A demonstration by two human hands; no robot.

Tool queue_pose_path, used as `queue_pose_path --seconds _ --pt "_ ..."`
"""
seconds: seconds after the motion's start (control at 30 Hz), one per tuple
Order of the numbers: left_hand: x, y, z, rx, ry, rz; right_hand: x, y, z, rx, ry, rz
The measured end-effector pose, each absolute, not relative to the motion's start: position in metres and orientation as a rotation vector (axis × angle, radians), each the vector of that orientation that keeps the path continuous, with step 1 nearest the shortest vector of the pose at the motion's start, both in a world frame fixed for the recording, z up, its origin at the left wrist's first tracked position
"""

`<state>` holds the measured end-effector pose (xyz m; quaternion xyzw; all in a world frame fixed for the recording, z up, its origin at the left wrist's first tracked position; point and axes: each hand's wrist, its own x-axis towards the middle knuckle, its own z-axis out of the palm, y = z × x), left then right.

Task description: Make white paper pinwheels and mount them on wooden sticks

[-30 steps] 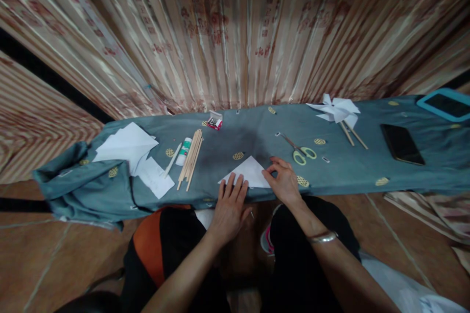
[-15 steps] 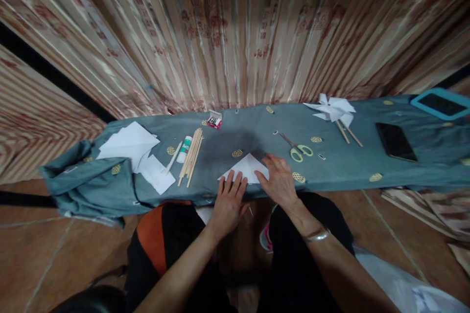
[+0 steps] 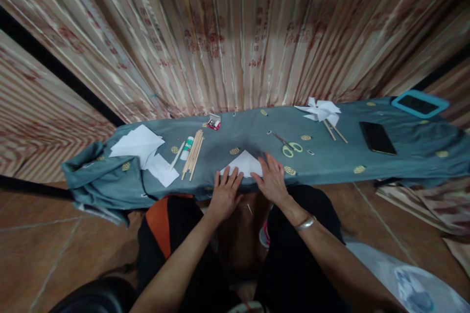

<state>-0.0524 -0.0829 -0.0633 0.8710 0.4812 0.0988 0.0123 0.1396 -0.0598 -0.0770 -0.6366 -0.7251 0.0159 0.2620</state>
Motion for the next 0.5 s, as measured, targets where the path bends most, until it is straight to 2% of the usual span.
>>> queue_pose_path --seconds 0.5 --pt "-0.085 -0.099 -0.064 2.707 1.650 0.312 0.207 -0.076 -0.098 -1.713 -1.852 0.062"
